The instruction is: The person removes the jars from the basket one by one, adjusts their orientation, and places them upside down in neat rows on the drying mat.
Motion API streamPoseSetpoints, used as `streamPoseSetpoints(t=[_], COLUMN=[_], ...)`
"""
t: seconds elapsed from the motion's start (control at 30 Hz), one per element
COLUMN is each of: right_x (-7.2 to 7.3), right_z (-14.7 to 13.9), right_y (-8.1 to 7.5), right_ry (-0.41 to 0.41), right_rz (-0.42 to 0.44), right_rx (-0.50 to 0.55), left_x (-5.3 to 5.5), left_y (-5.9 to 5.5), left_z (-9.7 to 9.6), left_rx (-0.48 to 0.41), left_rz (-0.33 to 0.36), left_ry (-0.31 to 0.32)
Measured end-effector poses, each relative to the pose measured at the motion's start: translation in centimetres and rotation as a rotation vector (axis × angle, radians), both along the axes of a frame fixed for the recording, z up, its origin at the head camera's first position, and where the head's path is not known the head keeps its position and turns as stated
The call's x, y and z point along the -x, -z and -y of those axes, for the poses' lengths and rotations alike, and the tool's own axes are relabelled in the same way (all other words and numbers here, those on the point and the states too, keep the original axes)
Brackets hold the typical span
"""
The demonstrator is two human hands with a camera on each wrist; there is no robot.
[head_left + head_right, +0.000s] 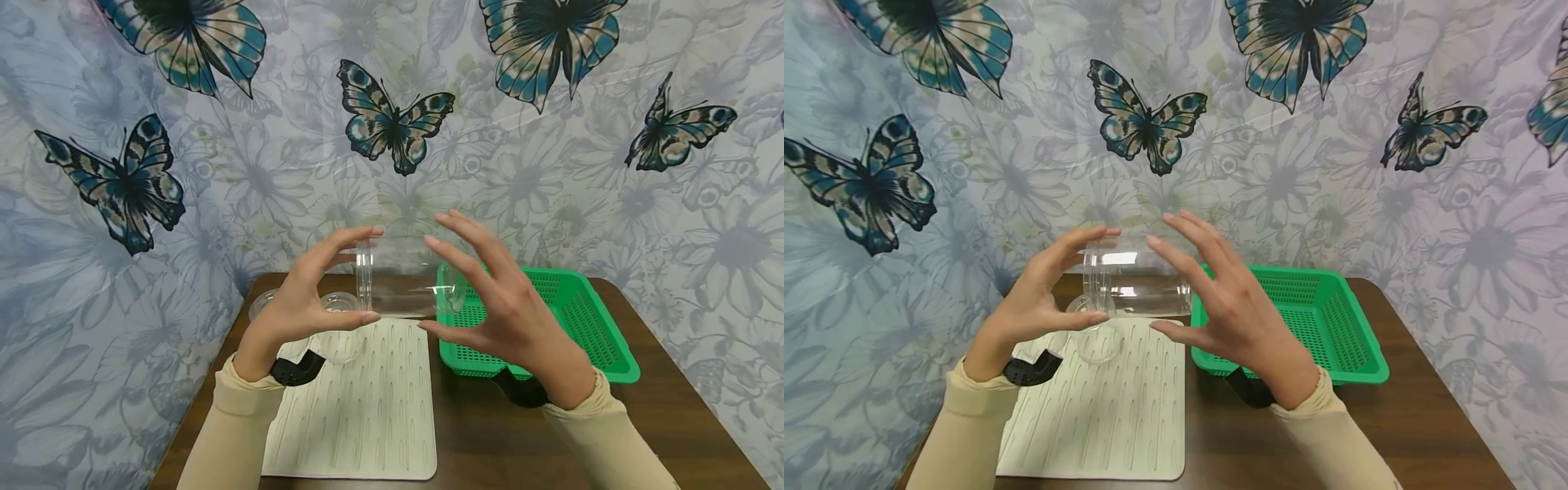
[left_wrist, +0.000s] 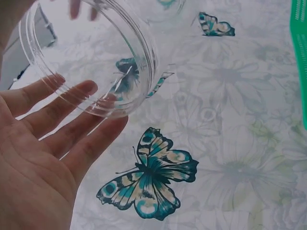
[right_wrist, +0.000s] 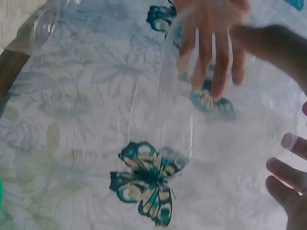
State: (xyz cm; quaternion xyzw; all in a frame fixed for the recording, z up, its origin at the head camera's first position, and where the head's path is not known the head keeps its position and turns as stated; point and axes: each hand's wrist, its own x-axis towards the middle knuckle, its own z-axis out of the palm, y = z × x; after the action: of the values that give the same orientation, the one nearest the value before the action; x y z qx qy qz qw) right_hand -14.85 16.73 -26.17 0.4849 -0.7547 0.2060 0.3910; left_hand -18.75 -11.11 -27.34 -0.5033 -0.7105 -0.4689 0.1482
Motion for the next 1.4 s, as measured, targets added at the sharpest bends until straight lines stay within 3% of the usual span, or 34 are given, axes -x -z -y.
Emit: streamPoseSetpoints(t=[0.13, 0.4, 0.53, 0.87, 1.03, 1.13, 1.3, 1.4], right_x=[-0.1, -0.1, 0.2, 0.2, 0.1, 0.1, 0.2, 0.2], right_z=[-1.2, -1.5, -1.4, -1.3, -1.6, -1.8, -2.0, -2.1], right_y=[-0.5, 0.7, 1.3, 1.6, 1.7, 1.8, 1.8, 1.9], right_ry=[-0.046, -0.296, -0.378, -0.444, -0.462, -0.458, -0.44, -0.428], right_rz=[0.141, 0.54, 0.641, 0.661, 0.655, 0.651, 0.647, 0.646], right_rx=[0.082, 0.27, 0.323, 0.342, 0.337, 0.337, 0.353, 0.365], left_x=[-0.3, -0.6, -0.7, -1.1, -1.2, -0.8, -0.2, -0.7], left_y=[0.0, 0.1, 0.1, 0.0, 0.6, 1.9, 5.2, 6.3], left_z=[0.1, 0.2, 0.2, 0.4, 0.5, 0.8, 2.0, 2.5], left_rx=[-0.002, -0.014, -0.017, -0.009, 0.008, 0.009, 0.042, 0.04], left_rz=[0.002, 0.041, 0.058, 0.087, 0.115, 0.109, 0.097, 0.1], left_ry=[0.026, 0.069, 0.075, 0.094, 0.086, 0.056, -0.037, -0.061])
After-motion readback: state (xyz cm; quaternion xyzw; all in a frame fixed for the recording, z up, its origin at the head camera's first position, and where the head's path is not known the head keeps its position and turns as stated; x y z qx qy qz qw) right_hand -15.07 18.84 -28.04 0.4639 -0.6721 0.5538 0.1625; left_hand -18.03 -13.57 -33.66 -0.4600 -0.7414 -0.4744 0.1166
